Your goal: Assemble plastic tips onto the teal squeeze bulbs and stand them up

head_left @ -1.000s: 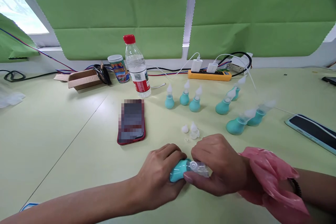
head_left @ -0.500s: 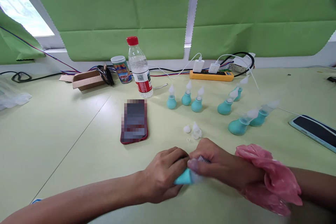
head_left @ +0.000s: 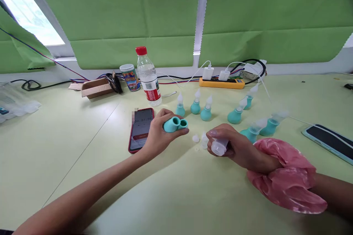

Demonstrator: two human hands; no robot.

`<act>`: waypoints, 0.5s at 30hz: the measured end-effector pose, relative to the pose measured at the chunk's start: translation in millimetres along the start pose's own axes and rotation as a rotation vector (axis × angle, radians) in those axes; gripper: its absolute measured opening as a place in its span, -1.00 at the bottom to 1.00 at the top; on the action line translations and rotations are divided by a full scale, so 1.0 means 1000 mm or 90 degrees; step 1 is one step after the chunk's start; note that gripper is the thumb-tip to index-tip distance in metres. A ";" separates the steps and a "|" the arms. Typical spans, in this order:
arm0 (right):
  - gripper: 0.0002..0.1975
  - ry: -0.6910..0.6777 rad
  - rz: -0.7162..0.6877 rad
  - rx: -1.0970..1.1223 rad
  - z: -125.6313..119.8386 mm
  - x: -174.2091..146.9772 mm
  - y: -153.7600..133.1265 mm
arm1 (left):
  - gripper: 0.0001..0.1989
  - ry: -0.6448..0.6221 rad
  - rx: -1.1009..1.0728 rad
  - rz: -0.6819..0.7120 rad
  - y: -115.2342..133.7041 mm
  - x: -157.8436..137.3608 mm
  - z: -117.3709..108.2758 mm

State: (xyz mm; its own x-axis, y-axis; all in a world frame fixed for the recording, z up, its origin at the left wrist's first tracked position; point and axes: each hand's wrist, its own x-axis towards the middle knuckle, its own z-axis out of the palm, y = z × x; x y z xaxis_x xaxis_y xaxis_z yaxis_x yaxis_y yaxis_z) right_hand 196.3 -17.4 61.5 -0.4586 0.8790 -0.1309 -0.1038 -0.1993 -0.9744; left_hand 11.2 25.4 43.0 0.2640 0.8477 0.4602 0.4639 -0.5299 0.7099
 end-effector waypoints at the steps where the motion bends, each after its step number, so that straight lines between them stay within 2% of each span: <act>1: -0.61 0.001 -0.012 -0.011 -0.001 -0.002 -0.002 | -0.76 -0.038 -0.007 0.004 0.001 0.005 0.003; 3: -0.60 0.019 -0.045 -0.028 -0.001 -0.007 -0.008 | -0.76 -0.089 -0.005 0.011 0.002 0.015 0.012; 6: -0.60 0.061 -0.087 -0.048 -0.001 -0.015 -0.019 | -0.79 -0.093 0.032 0.015 -0.002 0.026 0.029; 9: -0.59 0.072 -0.112 -0.058 0.000 -0.020 -0.025 | -0.77 -0.107 0.036 -0.027 -0.010 0.033 0.043; 15: -0.59 0.074 -0.131 -0.052 -0.005 -0.018 -0.021 | -0.69 -0.102 0.033 -0.061 -0.021 0.033 0.047</act>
State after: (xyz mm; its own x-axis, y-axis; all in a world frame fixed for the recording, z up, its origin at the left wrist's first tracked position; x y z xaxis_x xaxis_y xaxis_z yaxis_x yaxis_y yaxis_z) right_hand 211.1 -26.4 83.4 -0.3305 0.9421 0.0563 -0.1109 0.0205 -0.9936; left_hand 49.9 66.2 18.1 0.3452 0.8900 0.2978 0.5350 -0.4473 0.7167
